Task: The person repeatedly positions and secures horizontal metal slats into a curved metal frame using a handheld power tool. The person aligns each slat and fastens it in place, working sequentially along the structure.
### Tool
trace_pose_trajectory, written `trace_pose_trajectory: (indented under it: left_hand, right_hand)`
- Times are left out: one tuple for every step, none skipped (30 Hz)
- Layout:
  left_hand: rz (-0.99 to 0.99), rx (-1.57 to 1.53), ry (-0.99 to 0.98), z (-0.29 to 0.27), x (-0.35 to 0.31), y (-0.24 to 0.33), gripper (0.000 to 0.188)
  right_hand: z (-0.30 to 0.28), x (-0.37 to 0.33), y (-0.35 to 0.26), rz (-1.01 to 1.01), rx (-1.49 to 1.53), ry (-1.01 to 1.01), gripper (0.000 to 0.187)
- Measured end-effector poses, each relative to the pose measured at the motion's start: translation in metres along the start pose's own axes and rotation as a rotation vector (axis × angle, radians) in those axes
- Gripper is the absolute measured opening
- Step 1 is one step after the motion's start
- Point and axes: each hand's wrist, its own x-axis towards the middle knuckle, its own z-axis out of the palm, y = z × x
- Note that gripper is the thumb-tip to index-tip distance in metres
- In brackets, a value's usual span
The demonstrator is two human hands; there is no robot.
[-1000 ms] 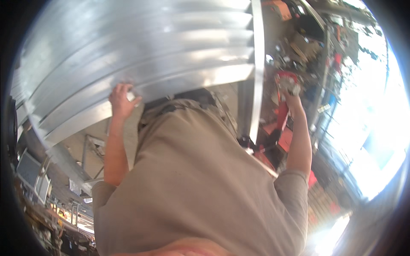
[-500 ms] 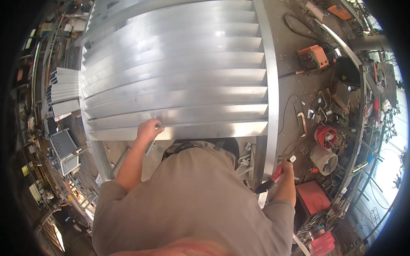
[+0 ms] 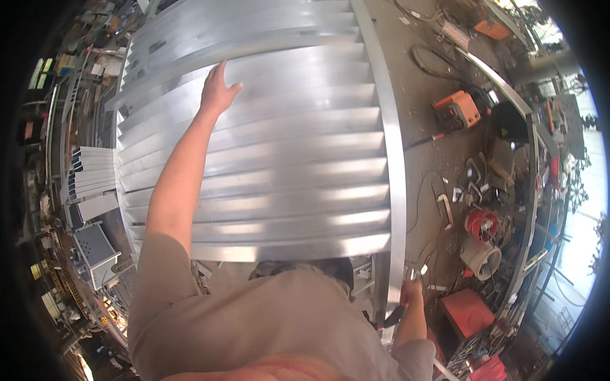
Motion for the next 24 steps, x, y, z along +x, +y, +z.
trace_pose_trajectory:
  left_hand:
    - [-0.015, 0.063, 0.031, 0.005, 0.029, -0.010, 0.082]
    - [-0.009, 0.136, 0.079, 0.009, 0.053, -0.022, 0.080]
    - [-0.004, 0.225, 0.120, 0.014, 0.075, -0.033, 0.078]
    - [-0.003, 0.317, 0.152, 0.018, 0.091, -0.049, 0.075]
    - [-0.020, 0.374, 0.123, 0.018, 0.107, -0.067, 0.075]
    - [-0.035, 0.427, 0.090, 0.020, 0.121, -0.083, 0.076]
    - [-0.066, 0.477, 0.013, 0.022, 0.128, -0.098, 0.076]
    - [-0.035, 0.487, -0.042, 0.020, 0.134, -0.113, 0.071]
    - [-0.021, 0.493, -0.135, 0.018, 0.139, -0.125, 0.065]
    - [-0.017, 0.498, -0.233, 0.013, 0.142, -0.135, 0.060]
    - [0.044, 0.492, -0.206, 0.011, 0.141, -0.139, 0.048]
    - [0.076, 0.485, -0.203, 0.006, 0.138, -0.139, 0.047]
    - [0.104, 0.483, -0.212, 0.001, 0.134, -0.136, 0.046]
    - [0.133, 0.480, -0.218, -0.005, 0.129, -0.129, 0.045]
    - [0.168, 0.463, -0.189, -0.011, 0.121, -0.119, 0.043]
    - [0.203, 0.446, -0.159, -0.019, 0.113, -0.106, 0.042]
    - [0.222, 0.432, -0.156, -0.027, 0.101, -0.093, 0.040]
    - [0.245, 0.400, -0.125, -0.034, 0.088, -0.077, 0.037]
    - [0.255, 0.372, -0.116, -0.041, 0.074, -0.058, 0.034]
    - [0.270, 0.336, -0.093, -0.048, 0.059, -0.040, 0.031]
    - [0.254, 0.349, -0.242, -0.053, 0.043, -0.019, 0.028]
    - [0.269, 0.367, -0.292, -0.059, 0.030, 0.000, 0.025]
    - [0.312, 0.244, -0.278, -0.066, 0.014, 0.017, 0.024]
    - [0.375, 0.126, -0.192, -0.072, -0.010, 0.033, 0.024]
  right_hand:
    - [0.003, -0.004, 0.001, -0.066, 0.022, 0.025, 0.061]
    - [0.007, -0.007, 0.004, -0.068, -0.029, 0.103, 0.070]
    - [0.011, -0.008, 0.005, -0.026, 0.008, 0.122, 0.071]
    - [0.014, -0.009, 0.010, 0.023, 0.006, 0.150, 0.072]
    - [0.018, -0.009, 0.015, -0.017, 0.092, 0.169, 0.069]
    - [0.022, -0.011, 0.021, 0.003, 0.134, 0.167, 0.066]
    - [0.023, -0.014, 0.028, -0.089, 0.231, 0.088, 0.062]
    - [0.023, -0.013, 0.030, -0.111, 0.274, 0.000, 0.057]
    - [0.022, -0.014, 0.030, -0.097, 0.274, 0.020, 0.057]
    - [0.018, -0.020, 0.029, -0.084, 0.278, 0.042, 0.057]
    - [0.014, -0.029, 0.024, -0.023, 0.244, 0.067, 0.057]
    - [0.002, -0.037, 0.011, -0.081, 0.240, 0.146, 0.056]
    - [-0.012, -0.044, -0.009, -0.115, 0.194, 0.257, 0.056]
    - [-0.029, -0.053, -0.037, -0.117, 0.120, 0.320, 0.056]
    - [-0.048, -0.065, -0.071, -0.218, 0.134, 0.517, 0.057]
    - [-0.067, -0.079, -0.111, -0.246, 0.114, 0.623, 0.058]
    - [-0.083, -0.098, -0.153, -0.382, 0.132, 0.716, 0.060]
    - [-0.103, -0.112, -0.206, -0.440, 0.130, 0.800, 0.063]
    - [-0.121, -0.134, -0.257, -0.654, 0.119, 0.879, 0.063]
    - [-0.133, -0.155, -0.312, -0.773, 0.046, 1.021, 0.064]
    - [-0.144, -0.187, -0.352, -0.941, 0.037, 1.063, 0.067]
    - [-0.156, -0.220, -0.387, -1.096, -0.021, 1.108, 0.069]
    - [-0.166, -0.249, -0.419, -1.277, -0.071, 1.187, 0.073]
    - [-0.175, -0.277, -0.440, -1.371, -0.154, 1.211, 0.077]
